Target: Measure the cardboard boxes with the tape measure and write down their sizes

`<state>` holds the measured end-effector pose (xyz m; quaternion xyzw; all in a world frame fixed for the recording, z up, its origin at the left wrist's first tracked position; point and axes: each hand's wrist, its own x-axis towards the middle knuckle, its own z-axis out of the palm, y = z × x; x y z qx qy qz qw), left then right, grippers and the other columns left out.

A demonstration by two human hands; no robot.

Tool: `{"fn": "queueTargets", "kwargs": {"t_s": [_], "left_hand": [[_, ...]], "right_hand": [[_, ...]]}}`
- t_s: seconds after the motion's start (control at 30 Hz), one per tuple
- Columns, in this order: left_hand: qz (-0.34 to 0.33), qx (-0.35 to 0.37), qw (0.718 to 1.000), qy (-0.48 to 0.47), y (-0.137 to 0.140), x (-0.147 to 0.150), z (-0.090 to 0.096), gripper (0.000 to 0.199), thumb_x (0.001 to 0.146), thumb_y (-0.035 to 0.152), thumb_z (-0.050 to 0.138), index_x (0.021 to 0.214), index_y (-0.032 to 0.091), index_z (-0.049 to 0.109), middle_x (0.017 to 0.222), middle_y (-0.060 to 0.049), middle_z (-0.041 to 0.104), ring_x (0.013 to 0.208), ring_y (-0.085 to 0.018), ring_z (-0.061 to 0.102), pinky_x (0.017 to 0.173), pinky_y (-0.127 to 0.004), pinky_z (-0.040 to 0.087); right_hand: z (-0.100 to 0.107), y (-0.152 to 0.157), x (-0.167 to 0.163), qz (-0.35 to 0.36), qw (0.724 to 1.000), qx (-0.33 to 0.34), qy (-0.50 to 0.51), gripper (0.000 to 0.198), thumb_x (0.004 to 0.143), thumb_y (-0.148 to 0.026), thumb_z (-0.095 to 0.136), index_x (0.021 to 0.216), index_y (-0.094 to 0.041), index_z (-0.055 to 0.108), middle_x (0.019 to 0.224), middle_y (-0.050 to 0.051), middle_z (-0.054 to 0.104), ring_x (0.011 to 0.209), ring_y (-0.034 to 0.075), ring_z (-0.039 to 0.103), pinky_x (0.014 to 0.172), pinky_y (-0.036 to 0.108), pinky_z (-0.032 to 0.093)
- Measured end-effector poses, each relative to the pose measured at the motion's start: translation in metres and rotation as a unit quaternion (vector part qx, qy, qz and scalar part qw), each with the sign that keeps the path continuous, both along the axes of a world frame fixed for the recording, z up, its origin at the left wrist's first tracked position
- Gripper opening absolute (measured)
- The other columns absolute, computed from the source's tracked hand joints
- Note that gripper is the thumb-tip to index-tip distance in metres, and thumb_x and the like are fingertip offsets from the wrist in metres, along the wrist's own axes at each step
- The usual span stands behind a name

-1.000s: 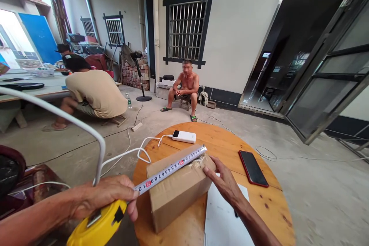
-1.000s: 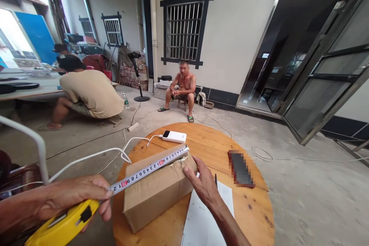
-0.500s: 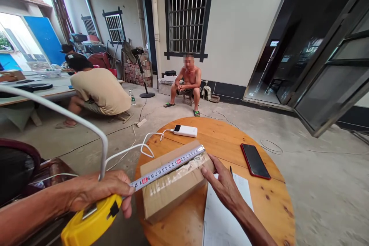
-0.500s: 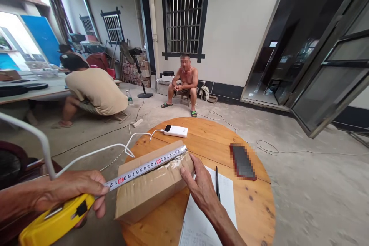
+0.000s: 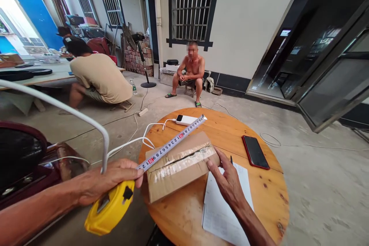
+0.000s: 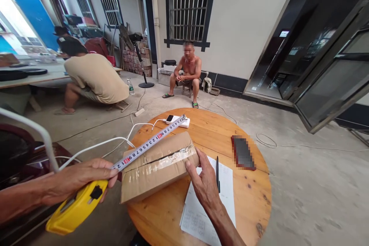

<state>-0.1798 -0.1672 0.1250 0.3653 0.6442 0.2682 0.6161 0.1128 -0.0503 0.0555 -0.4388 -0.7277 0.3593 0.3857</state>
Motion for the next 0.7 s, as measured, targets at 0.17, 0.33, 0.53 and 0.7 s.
{"fn": "queueTargets", "kwargs": {"t_s": [0.17,0.33,0.53,0.7], "left_hand": [[0.017,0.030,0.999,-0.031,-0.003,0.011,-0.007,0.039,0.077,0.056,0.053,0.075,0.018,0.057,0.061,-0.002,0.065,0.052,-0.013,0.054,0.050,-0.021,0.038],[-0.001,0.114,0.992,0.047,0.014,0.013,-0.022,0.037,0.078,0.052,0.051,0.073,0.017,0.057,0.060,0.000,0.063,0.051,-0.011,0.050,0.049,-0.020,0.034],[0.004,0.120,0.990,0.068,0.013,0.014,-0.040,0.033,0.077,0.049,0.050,0.068,0.018,0.057,0.061,0.000,0.062,0.055,-0.014,0.053,0.051,-0.021,0.038],[0.062,0.047,0.995,0.055,-0.024,0.021,-0.041,0.035,0.076,0.053,0.052,0.069,0.020,0.058,0.061,0.000,0.063,0.053,-0.014,0.052,0.048,-0.021,0.037]], "right_hand": [[-0.022,-0.016,0.007,-0.088,0.993,0.080,0.027,0.049,0.085,-0.039,0.054,0.130,-0.023,0.043,0.130,0.009,0.050,0.118,0.026,0.047,0.097,0.041,0.040],[-0.059,-0.031,0.011,-0.097,0.987,0.125,0.027,0.047,0.084,-0.032,0.055,0.128,-0.022,0.040,0.130,0.011,0.048,0.117,0.028,0.048,0.096,0.047,0.042],[-0.064,-0.042,0.015,-0.089,0.992,0.087,-0.017,0.067,0.081,-0.035,0.058,0.139,-0.024,0.027,0.139,0.011,0.039,0.125,0.031,0.042,0.094,0.049,0.045],[-0.039,-0.031,0.023,-0.019,0.980,0.169,-0.103,0.086,0.075,-0.040,0.065,0.145,-0.028,0.017,0.151,0.010,0.020,0.136,0.036,0.021,0.103,0.059,0.031]]}}
